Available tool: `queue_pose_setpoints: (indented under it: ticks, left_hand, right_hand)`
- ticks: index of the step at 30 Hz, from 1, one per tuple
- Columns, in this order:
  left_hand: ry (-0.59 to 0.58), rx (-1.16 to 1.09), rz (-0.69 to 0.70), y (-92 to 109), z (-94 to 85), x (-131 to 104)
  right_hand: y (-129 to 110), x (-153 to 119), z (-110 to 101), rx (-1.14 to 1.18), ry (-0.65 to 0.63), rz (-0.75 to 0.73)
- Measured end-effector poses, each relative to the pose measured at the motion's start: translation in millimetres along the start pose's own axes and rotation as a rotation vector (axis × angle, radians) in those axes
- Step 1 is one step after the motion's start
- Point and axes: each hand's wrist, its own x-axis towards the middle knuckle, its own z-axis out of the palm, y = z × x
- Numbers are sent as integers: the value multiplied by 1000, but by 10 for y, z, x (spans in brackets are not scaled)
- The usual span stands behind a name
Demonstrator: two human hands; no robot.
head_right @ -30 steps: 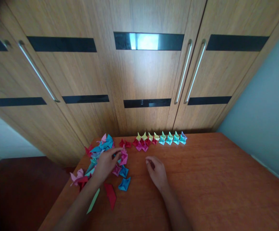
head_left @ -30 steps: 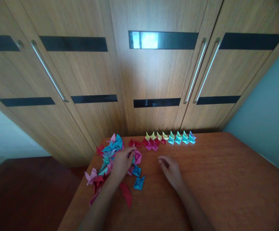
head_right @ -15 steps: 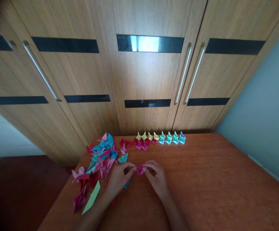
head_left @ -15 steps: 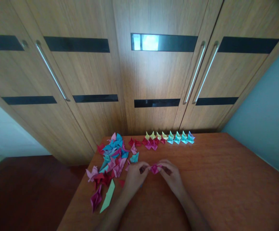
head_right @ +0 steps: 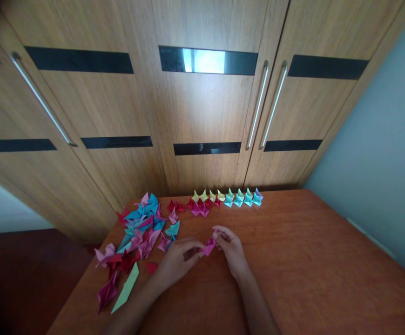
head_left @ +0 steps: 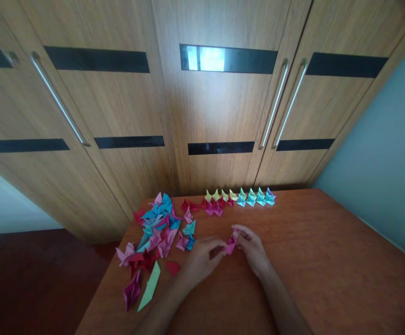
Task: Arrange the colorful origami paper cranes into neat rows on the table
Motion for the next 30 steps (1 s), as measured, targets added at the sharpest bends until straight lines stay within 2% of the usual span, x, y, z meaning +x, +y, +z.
queue_pose_setpoints:
  ticks: [7,12,14,17,21,30]
  left_hand:
    - [-72,69,101,57,84,287]
    - [-103,453,88,35,147,560]
    - [-102,541,60,-7,182,676]
    - [-119,634,14,-90,246,840]
    - [-160,741,-47,-187,313,1029]
    - [-245,852,-155,-294,378,1319]
  right_hand:
    - [-64,40,-101,143,75,37]
    - [62,170,-299,-166,344,-120]
    - [129,212,-376,-300,409,-167]
    - [203,239,-431,-441,393,-186]
    - [231,237,-405,-582,365,-214]
    - [223,230,-369,-738,350,-211]
